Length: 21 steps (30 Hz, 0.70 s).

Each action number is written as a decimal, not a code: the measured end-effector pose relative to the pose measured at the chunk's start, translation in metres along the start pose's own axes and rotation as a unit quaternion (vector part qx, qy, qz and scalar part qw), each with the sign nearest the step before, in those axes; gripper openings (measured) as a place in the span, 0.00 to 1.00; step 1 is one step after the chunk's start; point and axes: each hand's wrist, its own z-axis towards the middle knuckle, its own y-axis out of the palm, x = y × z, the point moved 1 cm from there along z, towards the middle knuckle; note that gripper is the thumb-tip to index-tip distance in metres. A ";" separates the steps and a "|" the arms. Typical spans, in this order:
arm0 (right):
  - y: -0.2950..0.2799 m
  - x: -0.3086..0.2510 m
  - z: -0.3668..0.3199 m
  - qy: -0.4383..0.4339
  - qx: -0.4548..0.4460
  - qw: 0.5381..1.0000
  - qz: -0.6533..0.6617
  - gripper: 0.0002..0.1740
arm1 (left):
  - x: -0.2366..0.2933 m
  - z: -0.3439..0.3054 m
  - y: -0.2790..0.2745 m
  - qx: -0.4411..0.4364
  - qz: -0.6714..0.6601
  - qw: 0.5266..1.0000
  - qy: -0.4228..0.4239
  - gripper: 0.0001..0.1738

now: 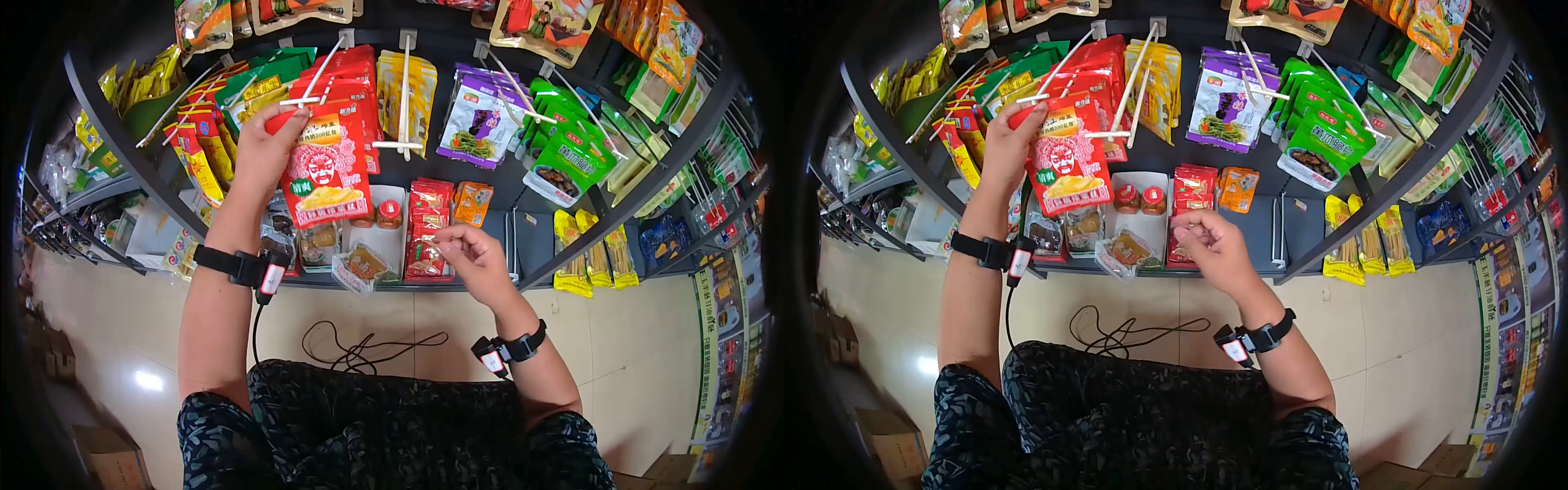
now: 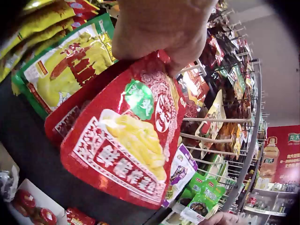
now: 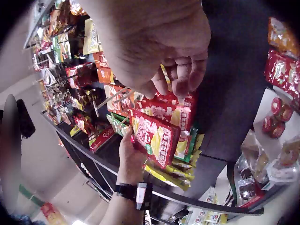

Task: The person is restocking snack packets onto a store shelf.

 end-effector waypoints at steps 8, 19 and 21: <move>-0.058 -0.004 0.000 0.060 0.021 0.998 -0.008 0.09 | -0.013 0.010 0.001 -0.008 -0.002 1.000 -0.009 0.13; -0.125 0.028 -0.034 0.197 -0.062 0.952 -0.224 0.14 | -0.067 0.034 0.016 0.222 0.131 0.955 0.145 0.28; -0.133 0.029 -0.042 0.217 -0.066 0.937 -0.265 0.15 | -0.072 0.017 0.004 0.189 0.179 0.945 0.197 0.33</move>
